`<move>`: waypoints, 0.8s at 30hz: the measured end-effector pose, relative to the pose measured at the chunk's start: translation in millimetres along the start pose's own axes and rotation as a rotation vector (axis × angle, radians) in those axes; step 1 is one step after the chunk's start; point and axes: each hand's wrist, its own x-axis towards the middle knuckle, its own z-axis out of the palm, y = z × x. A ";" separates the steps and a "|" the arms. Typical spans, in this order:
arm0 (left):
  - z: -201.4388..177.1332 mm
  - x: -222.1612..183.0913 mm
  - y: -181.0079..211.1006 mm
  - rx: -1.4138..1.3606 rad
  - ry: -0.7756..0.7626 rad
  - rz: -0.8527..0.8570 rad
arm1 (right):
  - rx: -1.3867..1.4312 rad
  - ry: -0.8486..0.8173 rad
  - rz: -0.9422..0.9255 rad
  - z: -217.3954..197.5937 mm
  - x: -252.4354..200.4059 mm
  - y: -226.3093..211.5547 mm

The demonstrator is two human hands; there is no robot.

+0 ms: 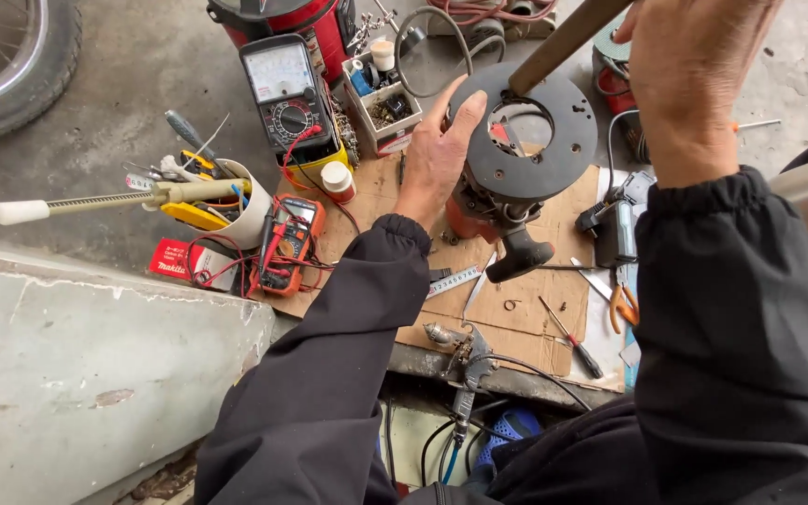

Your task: Disassembling and inspecting a router base for repair or cleaning using pliers and other hand tools.

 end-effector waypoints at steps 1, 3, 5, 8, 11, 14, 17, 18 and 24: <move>-0.4 -0.4 0.7 -0.016 -0.002 -0.005 | -0.010 -0.004 0.019 -3.5 -4.2 1.2; 0.1 5.3 -8.6 -0.010 -0.003 0.018 | -0.023 -0.010 0.051 -22.9 -15.4 12.5; 0.5 6.3 -11.9 -0.007 -0.003 0.043 | -0.038 -0.017 0.081 -38.2 -21.7 22.7; 2.3 6.3 -8.3 0.018 0.004 0.002 | -0.074 -0.025 0.127 -39.7 -21.2 22.9; 2.1 4.8 -13.5 -0.014 0.018 0.019 | -0.109 -0.037 0.173 -19.1 -24.2 -0.8; 1.0 7.1 -21.8 0.035 -0.003 0.061 | -0.141 -0.049 0.226 -23.1 -32.0 -1.8; 3.5 13.3 -22.4 0.077 0.018 0.079 | -0.184 -0.064 0.277 -35.2 -42.8 -0.7; 3.8 12.5 -23.3 0.035 0.013 0.081 | -0.200 -0.071 0.301 -34.9 -45.2 -2.7; 2.5 16.3 -28.7 -0.019 -0.005 0.095 | -0.269 -0.096 0.395 -65.5 -69.5 -6.6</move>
